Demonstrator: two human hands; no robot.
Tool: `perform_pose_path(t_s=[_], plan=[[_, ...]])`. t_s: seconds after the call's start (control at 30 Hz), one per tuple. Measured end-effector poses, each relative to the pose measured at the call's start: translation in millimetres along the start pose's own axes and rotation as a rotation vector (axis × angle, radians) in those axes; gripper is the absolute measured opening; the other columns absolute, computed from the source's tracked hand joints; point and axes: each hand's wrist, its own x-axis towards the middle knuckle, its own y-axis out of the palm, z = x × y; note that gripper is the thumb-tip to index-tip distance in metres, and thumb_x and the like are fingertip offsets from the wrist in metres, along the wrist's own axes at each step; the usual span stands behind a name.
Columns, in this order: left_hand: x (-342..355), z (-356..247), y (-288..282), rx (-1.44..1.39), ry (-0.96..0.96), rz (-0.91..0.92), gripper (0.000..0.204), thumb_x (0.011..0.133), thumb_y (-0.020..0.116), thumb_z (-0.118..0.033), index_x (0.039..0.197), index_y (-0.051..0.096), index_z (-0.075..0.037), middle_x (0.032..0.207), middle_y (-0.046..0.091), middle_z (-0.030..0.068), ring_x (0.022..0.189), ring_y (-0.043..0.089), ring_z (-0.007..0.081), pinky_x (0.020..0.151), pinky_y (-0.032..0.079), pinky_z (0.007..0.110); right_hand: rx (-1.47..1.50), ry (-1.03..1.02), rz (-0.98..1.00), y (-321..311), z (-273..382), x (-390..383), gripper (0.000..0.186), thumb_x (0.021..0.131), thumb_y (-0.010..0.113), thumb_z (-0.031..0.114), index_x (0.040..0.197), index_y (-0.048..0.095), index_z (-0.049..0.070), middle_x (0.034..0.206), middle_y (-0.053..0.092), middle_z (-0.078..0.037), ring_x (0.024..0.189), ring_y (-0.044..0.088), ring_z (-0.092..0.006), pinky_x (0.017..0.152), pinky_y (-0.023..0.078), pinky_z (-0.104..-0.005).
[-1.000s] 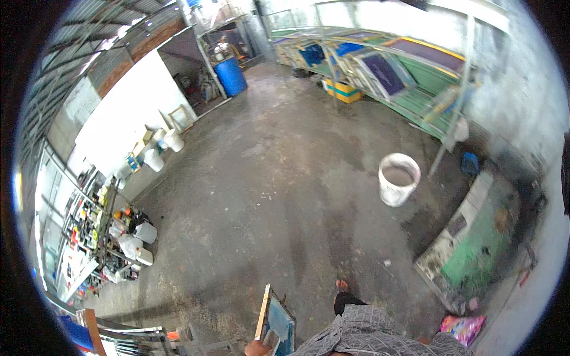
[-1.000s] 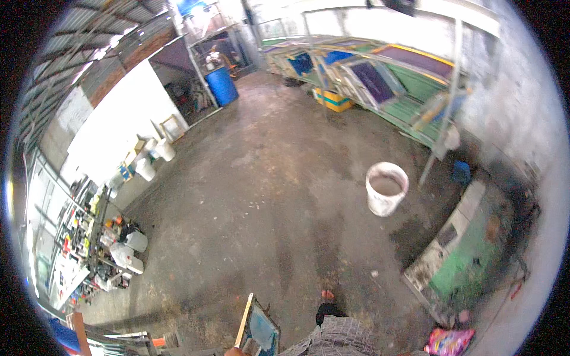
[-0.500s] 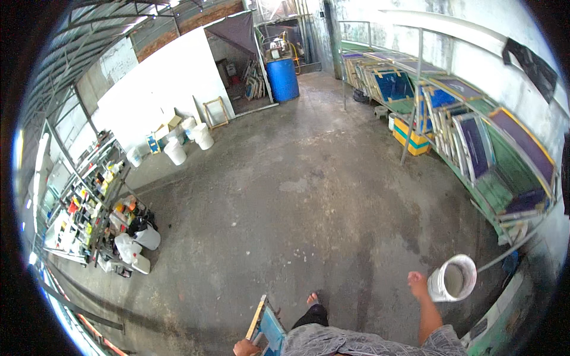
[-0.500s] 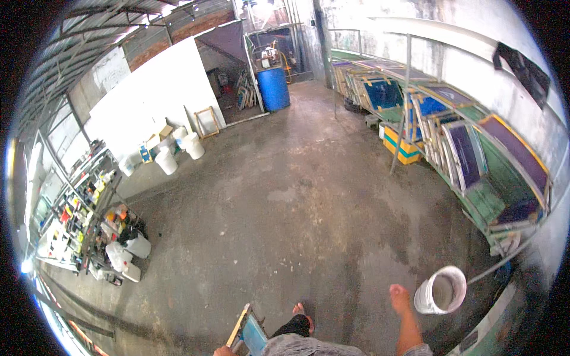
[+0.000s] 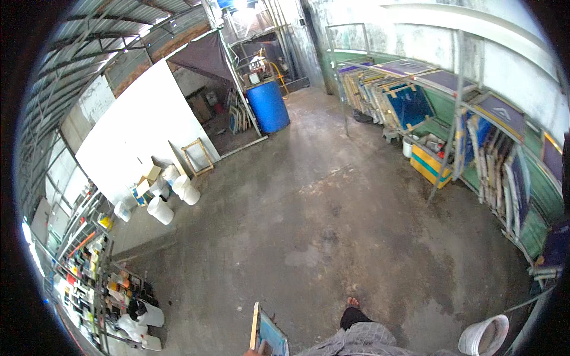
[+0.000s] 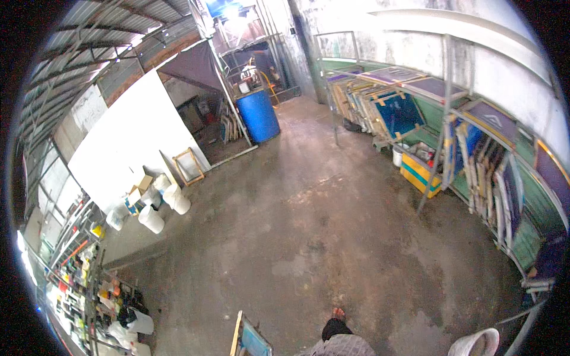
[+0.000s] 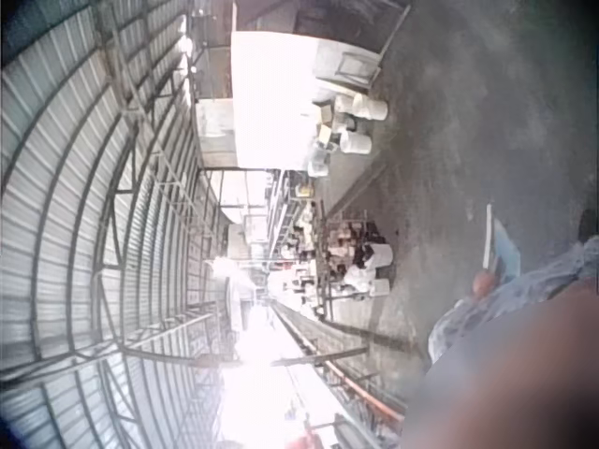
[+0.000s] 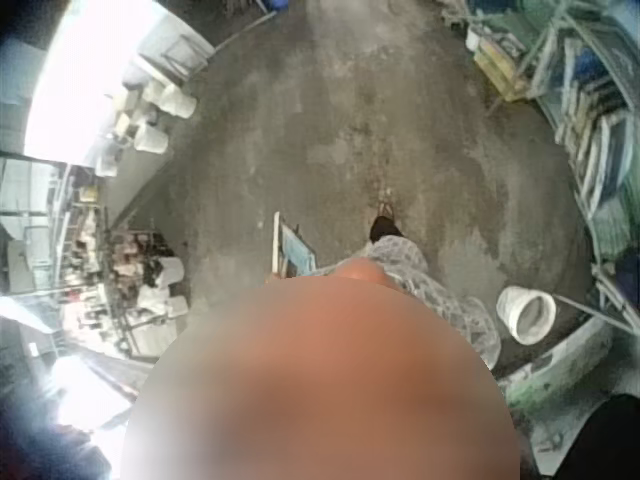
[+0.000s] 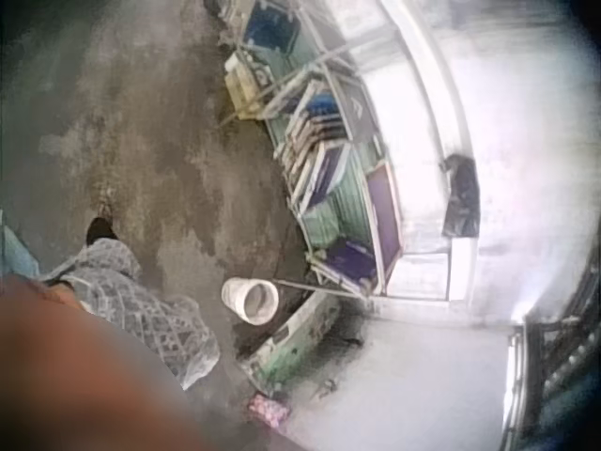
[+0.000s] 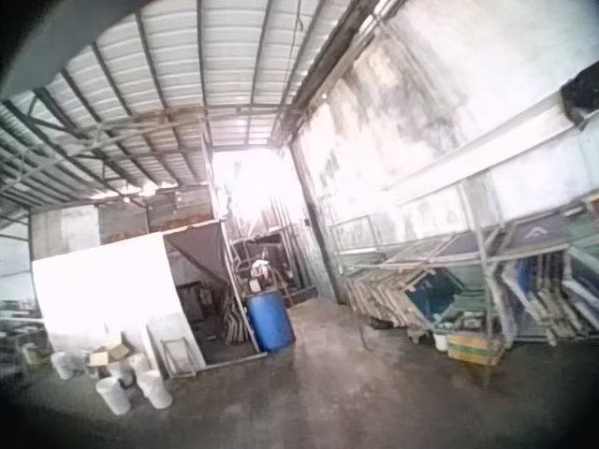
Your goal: The person applies white ink to a screen-printing frame using a squeegee, repeatedly spreading it across the mesh. They then walk to a nearby table, scoop more ink from a container into the frame, and return to continue spreading the ink. The person moves the frame to another area and places it on a stand.
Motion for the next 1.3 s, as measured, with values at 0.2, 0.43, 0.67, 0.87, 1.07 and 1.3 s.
perform_pose_path(t_s=[0.2,0.43,0.67,0.87,1.07,1.3], plan=[[237,-137,-87,0.071,-0.050,0.093,0.033,0.081,0.072,-0.035,0.098,0.073,-0.007,0.097,0.076,0.0160,0.091,0.074,0.0381,0.075,0.059,0.048,0.379,-0.220,-0.375,-226,317,185,0.026,0.096,0.064,0.026,0.109,0.074,0.005,0.108,0.075,-0.014,0.097,0.071,-0.0319,0.084,0.055,-0.0459],[567,-376,-201,0.081,-0.133,0.139,0.051,0.071,0.081,-0.044,0.107,0.076,-0.009,0.102,0.076,0.0165,0.098,0.074,0.0330,0.083,0.059,0.045,0.650,-0.620,-0.461,-467,797,367,0.024,0.096,0.064,0.016,0.115,0.071,0.004,0.094,0.073,-0.005,0.077,0.066,-0.0153,0.073,0.054,-0.0327],[891,-670,-303,0.175,0.103,0.111,0.038,0.066,0.077,-0.040,0.097,0.081,-0.019,0.095,0.077,0.0121,0.091,0.074,0.0344,0.083,0.059,0.045,0.214,-0.148,-0.194,-415,902,509,0.031,0.094,0.065,0.033,0.111,0.077,0.010,0.105,0.076,-0.011,0.107,0.070,-0.0306,0.095,0.053,-0.0455],[1140,-958,-372,0.025,0.385,-0.060,0.030,0.070,0.073,-0.030,0.095,0.080,-0.016,0.095,0.073,0.0163,0.091,0.072,0.0370,0.082,0.058,0.047,0.170,0.053,-0.024,-467,1024,615,0.029,0.097,0.061,0.031,0.113,0.074,0.010,0.096,0.072,-0.010,0.092,0.067,-0.0261,0.083,0.053,-0.0418],[1383,-1244,-460,-0.051,0.601,-0.270,0.027,0.070,0.072,-0.031,0.088,0.077,-0.012,0.096,0.069,0.0193,0.090,0.069,0.0418,0.080,0.056,0.050,0.488,0.093,-0.130,-613,1253,826,0.028,0.100,0.058,0.028,0.114,0.072,0.009,0.087,0.069,-0.008,0.077,0.063,-0.0216,0.072,0.052,-0.0380],[1632,-1581,-551,-0.431,0.763,-0.230,0.029,0.069,0.081,-0.033,0.087,0.079,-0.010,0.086,0.067,0.0176,0.082,0.068,0.0370,0.073,0.053,0.046,0.876,-0.547,-0.265,-941,1710,1095,0.038,0.099,0.065,0.035,0.125,0.063,0.006,0.100,0.071,-0.007,0.085,0.067,-0.0163,0.070,0.053,-0.0311]])
